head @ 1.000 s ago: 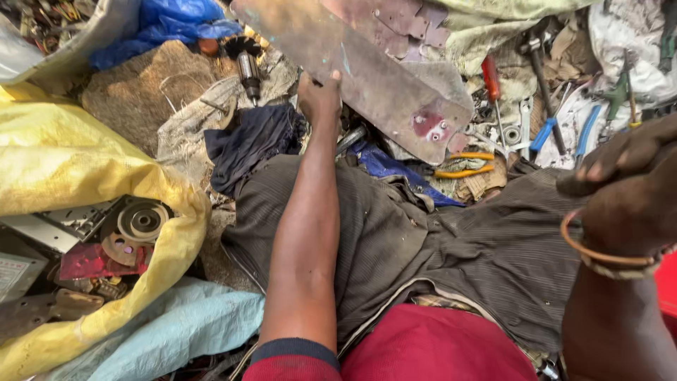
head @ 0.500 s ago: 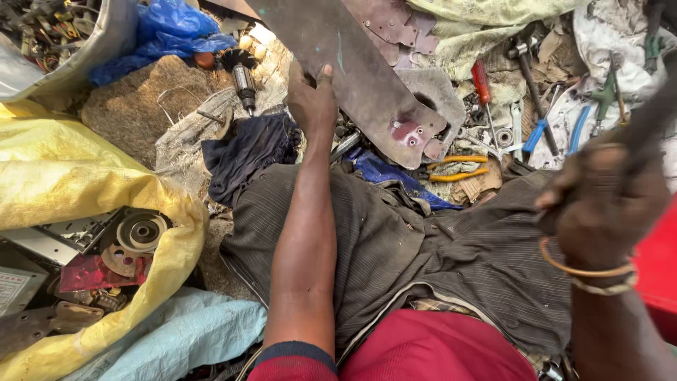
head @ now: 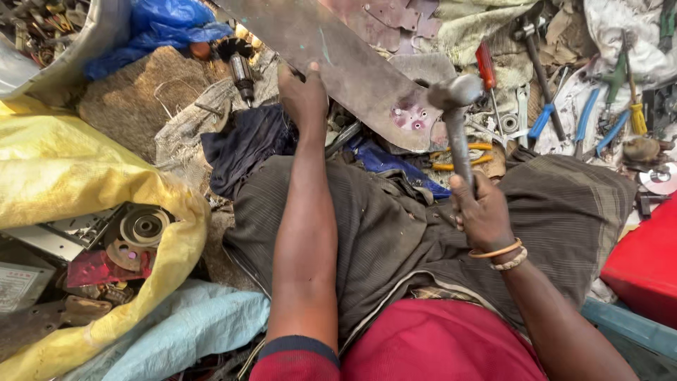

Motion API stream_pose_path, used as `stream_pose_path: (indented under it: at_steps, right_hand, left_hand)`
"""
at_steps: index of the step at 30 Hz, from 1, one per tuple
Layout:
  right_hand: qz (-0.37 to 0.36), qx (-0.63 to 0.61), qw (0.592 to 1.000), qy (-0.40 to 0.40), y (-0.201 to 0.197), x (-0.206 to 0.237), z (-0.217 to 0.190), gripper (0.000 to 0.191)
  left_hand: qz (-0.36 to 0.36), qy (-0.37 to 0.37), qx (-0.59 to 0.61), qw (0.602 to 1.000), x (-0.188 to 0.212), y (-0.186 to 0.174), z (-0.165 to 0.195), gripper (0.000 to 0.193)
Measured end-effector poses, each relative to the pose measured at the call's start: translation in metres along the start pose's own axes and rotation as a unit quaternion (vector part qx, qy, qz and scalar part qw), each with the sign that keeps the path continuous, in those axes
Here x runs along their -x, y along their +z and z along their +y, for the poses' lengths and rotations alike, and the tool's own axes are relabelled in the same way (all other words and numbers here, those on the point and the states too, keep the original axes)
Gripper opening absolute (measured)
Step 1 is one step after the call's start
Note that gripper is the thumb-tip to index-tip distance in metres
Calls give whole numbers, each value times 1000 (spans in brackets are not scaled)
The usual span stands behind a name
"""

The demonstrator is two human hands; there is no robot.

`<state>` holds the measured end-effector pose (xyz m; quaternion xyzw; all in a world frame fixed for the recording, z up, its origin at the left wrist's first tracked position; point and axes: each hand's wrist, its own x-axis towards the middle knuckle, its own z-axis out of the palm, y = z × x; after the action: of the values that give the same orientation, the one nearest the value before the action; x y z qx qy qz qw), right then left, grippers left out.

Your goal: The person sits on the ground and uses a hammer to repeatedly strike a metal piece placed on a metal block. They adjust the metal piece and continue hammering throughout the clip.

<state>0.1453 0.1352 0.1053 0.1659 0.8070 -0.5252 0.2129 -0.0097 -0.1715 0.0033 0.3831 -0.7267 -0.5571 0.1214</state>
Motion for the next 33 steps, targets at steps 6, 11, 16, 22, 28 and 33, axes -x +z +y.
stream_pose_path:
  at_steps: [6,11,16,22,28,33]
  right_hand:
    - [55,-195,974,106,-19,-26,63,36]
    - [24,-228,958,172,-26,-63,130,44]
    - [192,281,929,-145,-5,-54,87,61]
    - [86,313,786,-526,12,-38,-57,63]
    - [11,279,745,-605,-19,-15,-153,24]
    - [88,313,728,-603,-23,-7,-185,18]
  left_hand:
    - [-89,199,-146,965,43,9,20,87]
    - [-330,451,-313,768,103,18,5,102]
    - [-337,451,-395,726,92,14,-10,37]
    - [-320,555,-282,714,118,-26,44,24]
    - [-362,463,-106,802,133,-84,115,22]
    - [-239,416,31,877,123,-49,151,23]
